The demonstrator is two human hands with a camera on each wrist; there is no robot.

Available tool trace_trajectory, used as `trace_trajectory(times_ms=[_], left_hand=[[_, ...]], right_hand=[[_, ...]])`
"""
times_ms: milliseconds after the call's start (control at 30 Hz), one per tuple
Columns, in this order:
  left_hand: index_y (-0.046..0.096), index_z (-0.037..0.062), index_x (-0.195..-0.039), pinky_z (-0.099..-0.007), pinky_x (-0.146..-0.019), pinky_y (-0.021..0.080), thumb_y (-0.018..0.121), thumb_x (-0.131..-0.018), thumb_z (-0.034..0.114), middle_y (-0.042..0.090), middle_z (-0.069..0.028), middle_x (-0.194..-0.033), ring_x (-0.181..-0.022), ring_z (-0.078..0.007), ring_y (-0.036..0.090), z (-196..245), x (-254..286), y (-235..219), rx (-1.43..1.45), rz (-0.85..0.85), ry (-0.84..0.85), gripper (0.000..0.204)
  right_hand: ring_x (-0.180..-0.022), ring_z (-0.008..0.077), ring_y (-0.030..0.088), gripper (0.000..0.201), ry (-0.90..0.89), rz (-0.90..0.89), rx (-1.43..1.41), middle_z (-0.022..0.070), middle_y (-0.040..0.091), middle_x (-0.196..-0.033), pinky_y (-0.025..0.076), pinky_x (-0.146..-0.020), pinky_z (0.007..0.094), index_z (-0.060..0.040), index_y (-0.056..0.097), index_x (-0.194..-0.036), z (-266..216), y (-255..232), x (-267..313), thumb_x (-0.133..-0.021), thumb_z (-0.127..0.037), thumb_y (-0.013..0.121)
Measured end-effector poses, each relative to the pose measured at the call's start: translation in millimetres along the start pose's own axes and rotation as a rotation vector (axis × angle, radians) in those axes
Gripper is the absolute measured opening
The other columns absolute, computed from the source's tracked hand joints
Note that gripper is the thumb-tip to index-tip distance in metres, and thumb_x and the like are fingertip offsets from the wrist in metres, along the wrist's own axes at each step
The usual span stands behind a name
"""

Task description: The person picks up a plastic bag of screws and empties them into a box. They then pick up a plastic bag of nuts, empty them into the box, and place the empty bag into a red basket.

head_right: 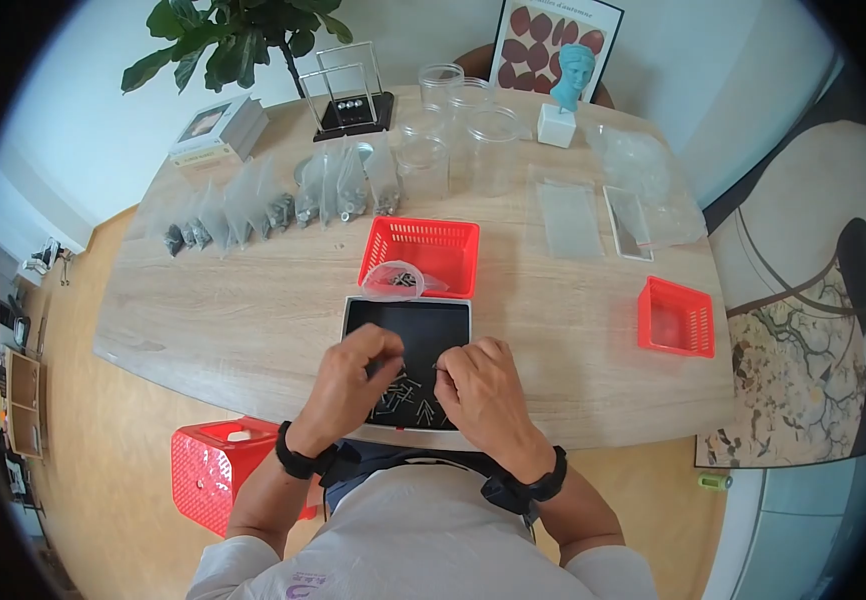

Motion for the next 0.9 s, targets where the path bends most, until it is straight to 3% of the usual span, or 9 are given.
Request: trace_trajectory(times_ms=[33,133,167,367,500,567,733,833,900], left_hand=[[0.066,0.0013,-0.104,-0.0431,-0.079,0.052,0.072,-0.089,-0.002,0.064,-0.0161,-0.093,-0.089,-0.0360,0.066,0.7,-3.2,-4.8,-0.041,0.063,0.033,0.017],[0.066,0.0018,-0.104,-0.0442,-0.080,0.051,0.072,-0.089,0.000,0.065,-0.0160,-0.094,-0.090,-0.0373,0.065,3.4,-25.8,-20.4,-0.116,0.250,0.130,0.016],[0.067,0.0000,-0.103,-0.0383,-0.077,0.053,0.074,-0.091,0.001,0.066,-0.0141,-0.093,-0.084,-0.0304,0.067,2.9,-35.3,-24.0,-0.166,0.275,0.141,0.013],[0.069,0.0015,-0.110,-0.0423,-0.080,0.053,0.073,-0.091,0.002,0.069,-0.0151,-0.099,-0.089,-0.0328,0.068,-4.4,-40.9,-31.9,-0.178,0.373,0.156,0.020],[0.070,0.0028,-0.113,-0.0432,-0.085,0.053,0.074,-0.090,0.002,0.071,-0.0144,-0.108,-0.094,-0.0335,0.068,-16.5,-6.8,-24.2,-0.258,0.180,0.121,0.024],[0.071,0.0035,-0.112,-0.0423,-0.090,0.054,0.073,-0.089,0.005,0.072,-0.0130,-0.116,-0.101,-0.0323,0.068,-18.1,5.8,-8.8,-0.360,-0.134,0.159,0.023],[0.072,0.0051,-0.109,-0.0399,-0.088,0.053,0.067,-0.086,0.011,0.071,-0.0068,-0.107,-0.100,-0.0268,0.066,-38.5,13.4,15.2,-0.503,-0.051,0.265,0.024],[0.070,0.0072,-0.103,-0.0390,-0.085,0.052,0.065,-0.086,0.011,0.068,-0.0056,-0.099,-0.097,-0.0260,0.065,-37.5,14.0,14.4,-0.543,-0.065,0.244,0.018],[0.069,0.0084,-0.099,-0.0386,-0.084,0.051,0.065,-0.086,0.010,0.065,-0.0055,-0.094,-0.094,-0.0259,0.064,-37.7,15.4,16.5,-0.551,-0.093,0.206,0.014]], right_hand=[[-0.088,0.0315,0.062,0.017,-0.002,0.009,-0.009,0.0092,0.065,-0.083,0.047,-0.090,0.0458,-0.0069,0.063,-0.091,-0.5,-0.2,0.1,-0.081,0.000,0.076],[-0.089,0.0318,0.061,0.015,-0.013,0.019,-0.017,0.0102,0.064,-0.085,0.047,-0.087,0.0449,-0.0065,0.064,-0.093,-4.5,-0.7,-3.0,-0.084,-0.001,0.075],[-0.088,0.0317,0.061,0.015,-0.016,0.022,-0.020,0.0104,0.064,-0.087,0.048,-0.086,0.0439,-0.0062,0.064,-0.094,-6.2,-1.1,-4.6,-0.085,-0.001,0.075],[-0.088,0.0324,0.060,0.012,0.009,0.059,-0.022,0.0115,0.065,-0.089,0.049,-0.083,0.0437,-0.0041,0.066,-0.099,-14.1,-10.7,-11.7,-0.090,0.001,0.072],[-0.089,0.0328,0.061,0.012,0.006,0.058,0.013,0.0118,0.065,-0.090,0.049,-0.082,0.0443,-0.0035,0.066,-0.099,-16.5,-14.1,-28.4,-0.090,0.002,0.072],[-0.089,0.0333,0.061,0.012,-0.091,0.112,0.034,0.0125,0.065,-0.092,0.049,-0.083,0.0441,-0.0032,0.067,-0.101,-21.1,-13.0,-44.0,-0.091,-0.001,0.072],[-0.089,0.0370,0.063,0.011,-0.170,0.158,0.101,0.0160,0.068,-0.096,0.050,-0.082,0.0472,-0.0003,0.068,-0.100,-28.9,-11.9,-83.1,-0.089,-0.001,0.072],[-0.090,0.0332,0.061,0.010,-0.203,0.158,0.111,0.0118,0.064,-0.091,0.048,-0.085,0.0449,-0.0039,0.067,-0.100,-32.3,-8.5,-78.1,-0.092,-0.007,0.072],[-0.090,0.0358,0.062,0.015,-0.090,-0.107,0.074,0.0144,0.067,-0.094,0.049,-0.082,0.0461,-0.0036,0.068,-0.098,-29.4,0.8,-56.5,-0.087,-0.008,0.078]])
Point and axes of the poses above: each hand's wrist, its own x-axis away from the middle knuckle, its own y-axis out of the palm, z = x × y, the point moved 4 cm from there along -x, towards the middle knuckle
